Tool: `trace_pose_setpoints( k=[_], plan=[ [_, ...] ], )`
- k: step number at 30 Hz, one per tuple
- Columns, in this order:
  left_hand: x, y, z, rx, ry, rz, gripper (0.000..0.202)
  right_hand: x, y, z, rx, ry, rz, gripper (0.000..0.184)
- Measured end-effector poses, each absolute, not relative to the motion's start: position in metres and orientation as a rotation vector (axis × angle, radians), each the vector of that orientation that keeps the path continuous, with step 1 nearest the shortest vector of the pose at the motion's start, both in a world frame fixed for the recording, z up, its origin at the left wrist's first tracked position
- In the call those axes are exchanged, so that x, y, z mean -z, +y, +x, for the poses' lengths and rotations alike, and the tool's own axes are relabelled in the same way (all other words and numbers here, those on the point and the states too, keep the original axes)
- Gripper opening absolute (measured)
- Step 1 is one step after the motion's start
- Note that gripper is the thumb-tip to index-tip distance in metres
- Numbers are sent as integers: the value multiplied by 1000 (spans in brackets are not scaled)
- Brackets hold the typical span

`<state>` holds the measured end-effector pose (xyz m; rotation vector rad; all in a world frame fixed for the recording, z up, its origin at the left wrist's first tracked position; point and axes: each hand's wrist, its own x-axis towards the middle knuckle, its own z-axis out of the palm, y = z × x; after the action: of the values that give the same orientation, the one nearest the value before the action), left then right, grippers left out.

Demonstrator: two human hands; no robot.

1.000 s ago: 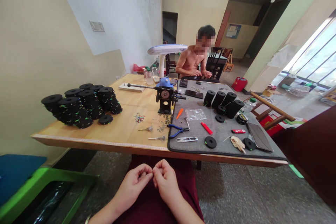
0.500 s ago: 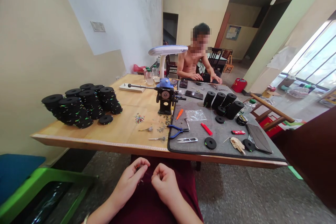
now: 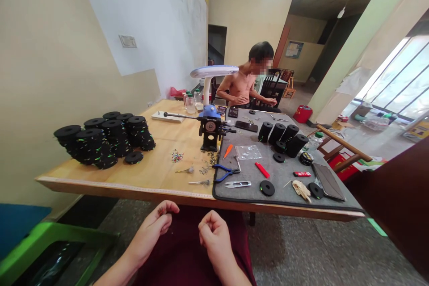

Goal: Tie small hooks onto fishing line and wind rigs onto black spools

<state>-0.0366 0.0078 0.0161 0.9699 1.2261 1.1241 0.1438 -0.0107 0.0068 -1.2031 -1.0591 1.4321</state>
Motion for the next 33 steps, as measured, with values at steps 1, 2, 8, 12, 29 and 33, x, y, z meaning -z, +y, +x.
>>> trace_pose_setpoints(
  k=[1,2,8,12,29,33],
  plan=[
    [-16,6,-37,-1108,1208,981,11,-7,-11,144,-1435,-1049,-1193,18],
    [-17,5,-37,-1085,1185,995,10,-7,-11,144,-1434,-1040,-1184,18],
    [-25,-1,-26,-990,1117,1103,27,-7,-12,143,-1514,-988,-1155,20],
    [-29,4,-19,-946,1127,1174,36,-8,-12,142,-1583,-972,-1139,19],
    [-49,-3,-12,-996,1184,1512,27,-35,-6,144,-1596,-1269,-1067,32],
    [-50,-3,-15,-1016,1234,1629,23,-38,-5,150,-1506,-1303,-1196,33]
  ],
)
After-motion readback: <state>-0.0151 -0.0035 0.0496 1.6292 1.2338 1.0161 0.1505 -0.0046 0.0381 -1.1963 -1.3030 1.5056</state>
